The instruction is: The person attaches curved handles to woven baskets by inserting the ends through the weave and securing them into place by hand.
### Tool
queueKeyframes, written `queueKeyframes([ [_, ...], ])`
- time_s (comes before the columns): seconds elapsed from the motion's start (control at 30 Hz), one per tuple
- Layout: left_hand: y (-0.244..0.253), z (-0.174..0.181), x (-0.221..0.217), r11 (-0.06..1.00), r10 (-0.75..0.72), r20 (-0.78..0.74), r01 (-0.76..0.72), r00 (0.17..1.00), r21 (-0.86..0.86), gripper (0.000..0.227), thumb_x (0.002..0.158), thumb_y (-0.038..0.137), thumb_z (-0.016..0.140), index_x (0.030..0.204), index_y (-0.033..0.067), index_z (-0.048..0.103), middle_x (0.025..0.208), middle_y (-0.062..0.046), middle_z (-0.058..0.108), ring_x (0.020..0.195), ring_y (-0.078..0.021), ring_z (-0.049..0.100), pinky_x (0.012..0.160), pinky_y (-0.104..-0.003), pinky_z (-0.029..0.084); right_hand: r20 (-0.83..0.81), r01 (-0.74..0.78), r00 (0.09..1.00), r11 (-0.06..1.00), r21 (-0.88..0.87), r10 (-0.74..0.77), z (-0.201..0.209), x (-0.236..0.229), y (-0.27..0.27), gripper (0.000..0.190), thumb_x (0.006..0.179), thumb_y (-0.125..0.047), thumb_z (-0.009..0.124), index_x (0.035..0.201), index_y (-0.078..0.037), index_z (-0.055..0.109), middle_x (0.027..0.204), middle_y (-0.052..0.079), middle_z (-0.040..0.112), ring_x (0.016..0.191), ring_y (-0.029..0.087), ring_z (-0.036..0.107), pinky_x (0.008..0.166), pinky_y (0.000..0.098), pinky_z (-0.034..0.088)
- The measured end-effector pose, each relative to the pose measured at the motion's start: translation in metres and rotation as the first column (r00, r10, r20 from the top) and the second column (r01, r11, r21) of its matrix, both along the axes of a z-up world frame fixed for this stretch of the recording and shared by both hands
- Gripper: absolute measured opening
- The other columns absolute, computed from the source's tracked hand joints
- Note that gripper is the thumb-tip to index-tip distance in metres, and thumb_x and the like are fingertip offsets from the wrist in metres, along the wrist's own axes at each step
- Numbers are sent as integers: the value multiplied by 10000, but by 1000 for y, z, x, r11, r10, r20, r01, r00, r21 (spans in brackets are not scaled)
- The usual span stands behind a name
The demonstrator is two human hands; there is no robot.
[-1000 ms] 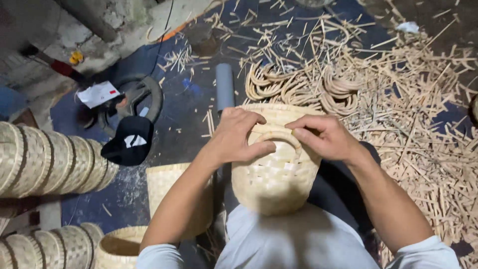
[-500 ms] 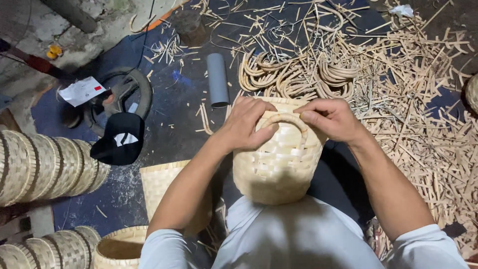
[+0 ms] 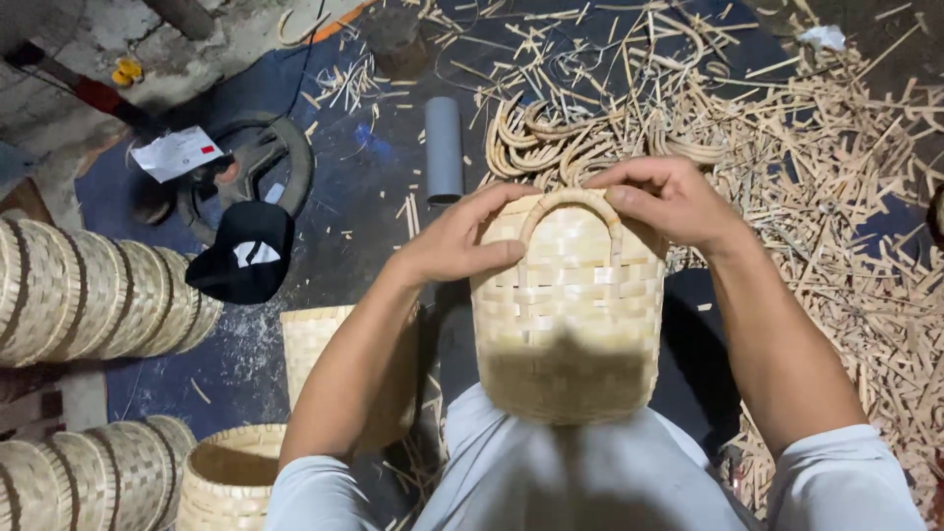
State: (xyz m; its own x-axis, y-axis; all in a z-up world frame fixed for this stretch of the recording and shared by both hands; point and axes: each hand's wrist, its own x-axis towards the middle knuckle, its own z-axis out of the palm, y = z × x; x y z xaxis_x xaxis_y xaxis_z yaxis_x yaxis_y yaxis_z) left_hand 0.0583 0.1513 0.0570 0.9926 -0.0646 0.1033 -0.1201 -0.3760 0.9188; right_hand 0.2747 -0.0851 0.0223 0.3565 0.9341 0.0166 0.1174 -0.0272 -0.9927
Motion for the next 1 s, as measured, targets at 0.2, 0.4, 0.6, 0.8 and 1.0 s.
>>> queueKeyframes([
  [0.2,1,7,-7,971,-47,46,35,998,236,862,811,359,826,1520,59,438,1417,-185,529,1382,-354,491,1170,-452,355,503,-125,856,992,-17,117,21,-10,-11,763,795,-286,812,1485,-93,549,1325,142,601,1216,247,578,994,379,502],
  [0.4,0,8,-4,979,-64,-12,65,998,192,826,851,385,796,1531,86,434,1426,-165,547,1374,-323,531,1173,-426,413,481,-133,868,991,-18,125,32,-17,-23,784,789,-250,789,1503,-108,498,1411,145,567,1270,281,559,983,380,499],
  [0.6,-2,9,2,965,-78,-23,82,997,249,854,834,380,805,1545,93,430,1468,-174,551,1397,-345,512,1175,-447,404,454,-129,882,991,-28,127,32,-14,-31,776,797,-231,776,1513,-113,500,1431,131,564,1301,269,548,1049,386,463],
  [0.8,-3,2,9,953,-94,-6,92,996,290,896,823,401,819,1559,112,396,1516,-199,506,1431,-368,472,1186,-472,371,423,-116,897,992,-44,124,20,-6,-36,783,812,-332,766,1521,-127,506,1501,148,529,1379,297,506,1124,431,424],
  [1.0,-4,3,10,963,-98,-15,98,995,250,868,811,356,816,1537,95,418,1480,-189,539,1396,-346,515,1169,-451,407,397,-82,913,995,-52,96,16,-6,-36,790,801,-369,766,1510,-122,522,1517,163,520,1418,310,476,1162,463,390],
])
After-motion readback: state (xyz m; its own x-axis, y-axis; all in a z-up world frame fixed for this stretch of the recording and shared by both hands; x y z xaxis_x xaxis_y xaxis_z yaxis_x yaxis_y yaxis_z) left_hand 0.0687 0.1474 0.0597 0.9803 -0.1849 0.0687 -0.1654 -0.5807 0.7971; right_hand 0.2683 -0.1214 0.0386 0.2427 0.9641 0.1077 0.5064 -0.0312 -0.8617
